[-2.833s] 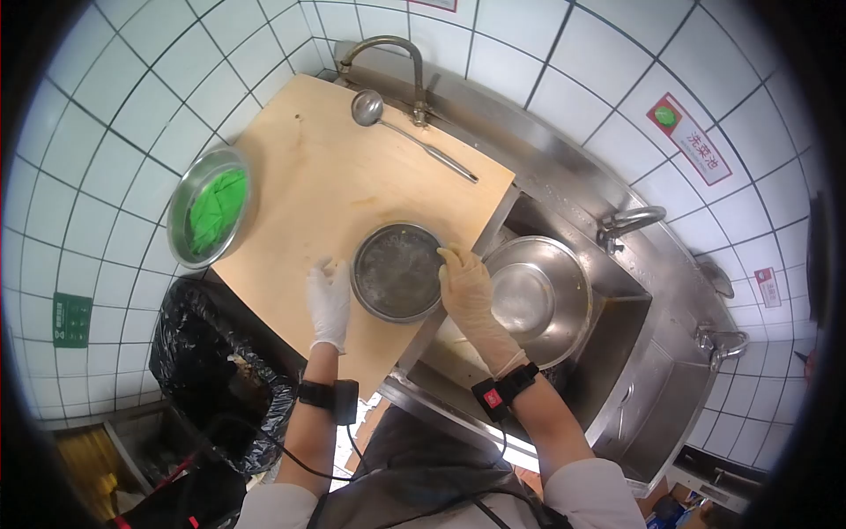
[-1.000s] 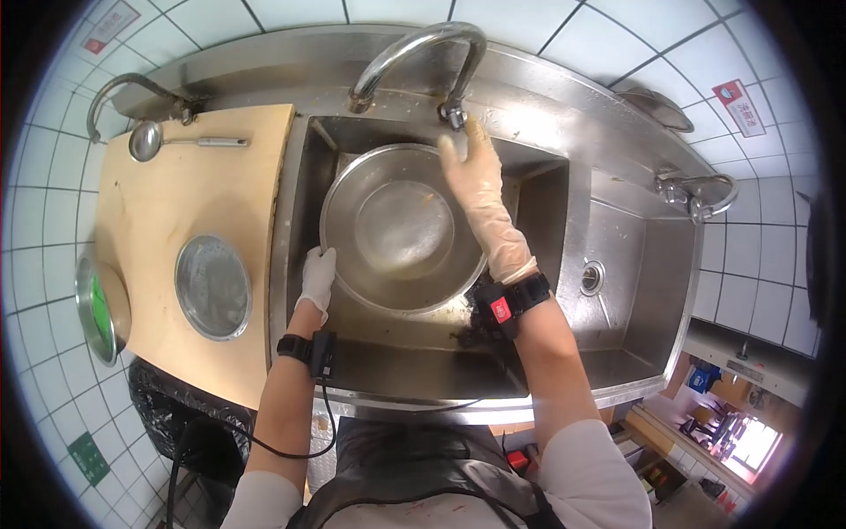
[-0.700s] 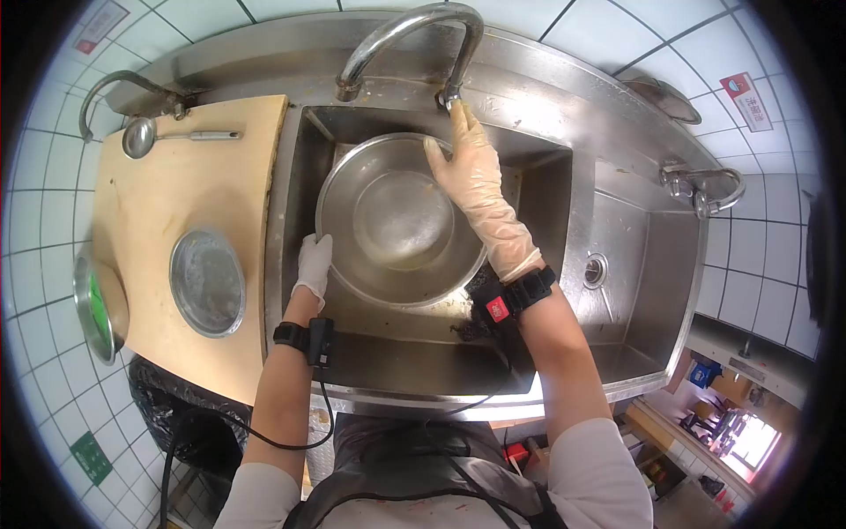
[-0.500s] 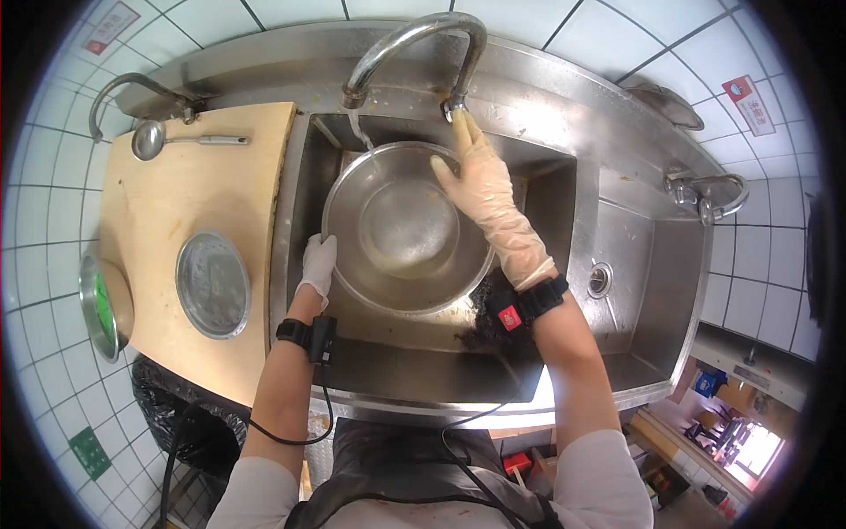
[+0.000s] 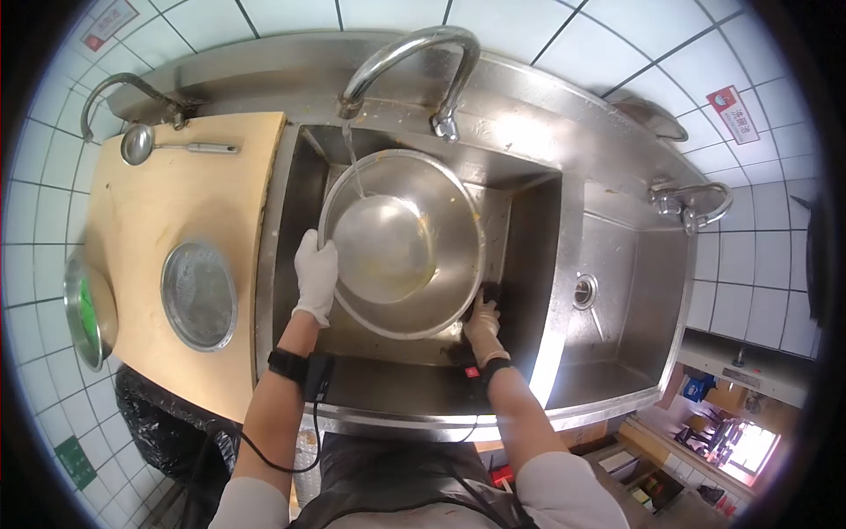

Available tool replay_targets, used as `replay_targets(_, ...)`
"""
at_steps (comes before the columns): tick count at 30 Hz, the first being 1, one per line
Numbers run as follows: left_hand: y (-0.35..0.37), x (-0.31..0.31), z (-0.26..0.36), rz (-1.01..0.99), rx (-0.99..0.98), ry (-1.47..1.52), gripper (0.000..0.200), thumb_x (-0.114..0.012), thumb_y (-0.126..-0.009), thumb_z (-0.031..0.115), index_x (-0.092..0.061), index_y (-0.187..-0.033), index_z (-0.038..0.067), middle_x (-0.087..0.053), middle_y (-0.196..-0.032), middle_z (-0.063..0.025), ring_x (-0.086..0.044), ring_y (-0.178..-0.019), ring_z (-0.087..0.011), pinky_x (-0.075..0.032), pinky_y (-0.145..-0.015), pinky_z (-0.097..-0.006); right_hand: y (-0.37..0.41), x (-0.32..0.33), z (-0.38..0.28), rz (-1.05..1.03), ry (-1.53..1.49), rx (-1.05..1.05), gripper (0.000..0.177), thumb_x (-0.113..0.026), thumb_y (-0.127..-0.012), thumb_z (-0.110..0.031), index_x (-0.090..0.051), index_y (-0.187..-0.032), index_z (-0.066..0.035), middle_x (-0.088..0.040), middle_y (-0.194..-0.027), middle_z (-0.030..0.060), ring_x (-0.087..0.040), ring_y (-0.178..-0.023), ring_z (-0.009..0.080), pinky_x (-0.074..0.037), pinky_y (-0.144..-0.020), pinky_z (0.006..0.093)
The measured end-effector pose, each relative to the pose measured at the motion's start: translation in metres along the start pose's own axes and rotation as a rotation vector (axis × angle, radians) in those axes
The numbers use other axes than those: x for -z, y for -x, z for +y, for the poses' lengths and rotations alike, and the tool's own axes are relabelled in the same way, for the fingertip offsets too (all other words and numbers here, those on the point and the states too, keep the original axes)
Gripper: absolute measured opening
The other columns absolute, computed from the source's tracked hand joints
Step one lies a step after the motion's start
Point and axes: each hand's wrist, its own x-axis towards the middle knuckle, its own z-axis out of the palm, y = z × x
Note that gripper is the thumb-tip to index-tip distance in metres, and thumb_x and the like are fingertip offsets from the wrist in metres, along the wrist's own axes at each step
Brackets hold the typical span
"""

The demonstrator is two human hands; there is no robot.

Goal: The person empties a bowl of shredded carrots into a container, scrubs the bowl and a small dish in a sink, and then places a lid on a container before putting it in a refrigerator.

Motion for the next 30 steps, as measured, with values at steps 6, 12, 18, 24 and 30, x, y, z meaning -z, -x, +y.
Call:
replay_targets(6, 0.022, 0.016, 0.018, -0.006, -0.102, 0.035, 0.007, -0.049, -0.084, -0.001, -0.051, -0.079, 0.004, -0.046, -0.073, 0.0037, -0.041, -0.069, -0.0042, -0.037, -0.060, -0.0228, -0.032, 0.023, 0.026, 0.078, -0.426, -0.075, 0.060, -0.068, -0.072, -0.013, -0.049, -0.128, -0.015, -0.055, -0.120, 0.0192, -0.055, -0.113, 0.0344, -0.048, -0.094, 0.0403)
replay_targets(12, 0.026, 0.025, -0.001, 0.014, -0.092, 0.093, 0.014, -0.049, -0.081, -0.003, -0.058, -0.091, -0.001, -0.057, -0.076, -0.0013, -0.051, -0.069, -0.0100, -0.043, -0.063, -0.0247, 0.017, 0.138, -0.048, 0.673, -0.711, 0.348, 0.069, -0.072, -0.065, -0.013, -0.049, -0.130, -0.011, -0.052, -0.118, 0.0186, -0.054, -0.107, 0.0364, -0.047, -0.090, 0.0433)
replay_targets(18, 0.038, 0.028, 0.018, 0.019, -0.020, -0.063, 0.007, -0.048, -0.080, -0.003, -0.054, -0.082, 0.001, -0.048, -0.070, -0.0019, -0.043, -0.069, -0.0096, -0.039, -0.061, -0.0269, 0.096, 0.217, -0.190, 0.620, -0.452, 0.924, 0.089, -0.075, -0.064, -0.011, -0.034, -0.142, -0.021, -0.049, -0.119, 0.0189, -0.056, -0.096, 0.0355, -0.049, -0.081, 0.0448)
replay_targets(24, 0.033, 0.029, -0.006, 0.112, -0.200, -0.175, 0.007, -0.048, -0.078, -0.002, -0.045, -0.072, 0.000, -0.039, -0.058, -0.0147, -0.038, -0.054, -0.0156, -0.035, -0.051, -0.0339, 0.043, 0.192, -0.246, 1.049, 0.025, 1.436, 0.045, -0.063, -0.073, -0.015, -0.057, -0.117, -0.016, -0.057, -0.112, 0.0167, -0.058, -0.090, 0.0265, -0.053, -0.071, 0.0396)
replay_targets(30, 0.033, 0.031, 0.002, 0.158, -0.195, -0.183, 0.014, -0.055, -0.081, 0.002, -0.045, -0.071, 0.000, -0.042, -0.056, -0.0109, -0.040, -0.054, -0.0113, -0.037, -0.050, -0.0317, -0.056, 0.201, -0.182, 0.524, -0.171, 0.640, 0.021, -0.066, -0.076, -0.021, -0.063, -0.095, -0.012, -0.067, -0.093, 0.0128, -0.063, -0.088, 0.0325, -0.052, -0.075, 0.0431)
